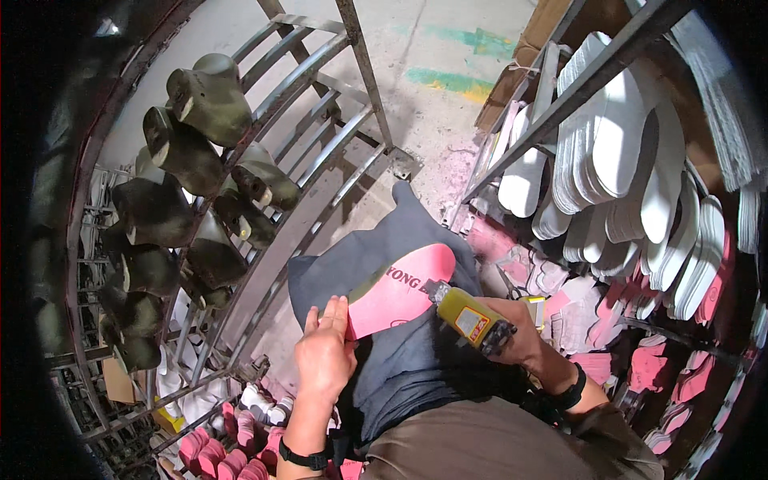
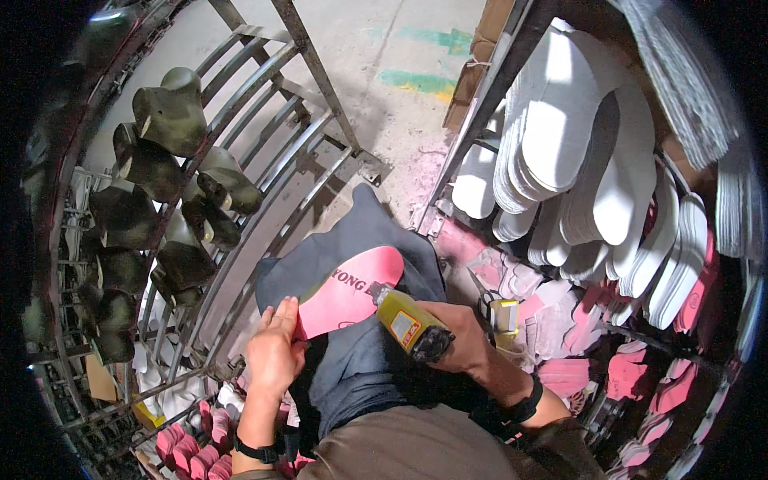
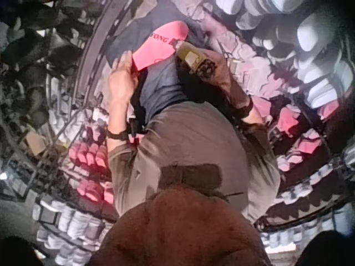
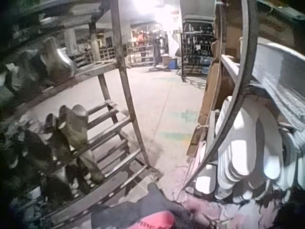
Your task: The recorder applies glue to shoe lasts and attaches pink insoles to them in a factory setting.
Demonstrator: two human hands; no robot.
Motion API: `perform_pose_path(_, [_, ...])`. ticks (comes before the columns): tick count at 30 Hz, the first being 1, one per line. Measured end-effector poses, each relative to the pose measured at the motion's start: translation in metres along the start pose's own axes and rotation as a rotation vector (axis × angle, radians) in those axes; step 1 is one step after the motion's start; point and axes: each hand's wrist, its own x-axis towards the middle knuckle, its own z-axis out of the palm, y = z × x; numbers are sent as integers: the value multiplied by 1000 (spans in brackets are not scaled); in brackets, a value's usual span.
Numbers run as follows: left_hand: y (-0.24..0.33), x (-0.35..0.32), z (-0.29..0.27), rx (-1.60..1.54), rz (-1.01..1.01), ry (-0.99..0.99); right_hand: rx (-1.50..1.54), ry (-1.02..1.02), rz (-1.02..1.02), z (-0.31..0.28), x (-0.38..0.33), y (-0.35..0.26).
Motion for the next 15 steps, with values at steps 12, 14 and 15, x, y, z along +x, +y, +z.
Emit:
perform_pose_path(12, [-28, 2, 19, -668, -171, -103, -235, 402, 179, -10, -34, 67])
perform_pose_path(14, [-29, -13, 46, -1349, -219, -159, -39, 414, 331, -8, -29, 52])
perform_pose_path(15, [-24, -21, 39, -1612, -262, -259, -7, 442, 419, -8, -29, 66])
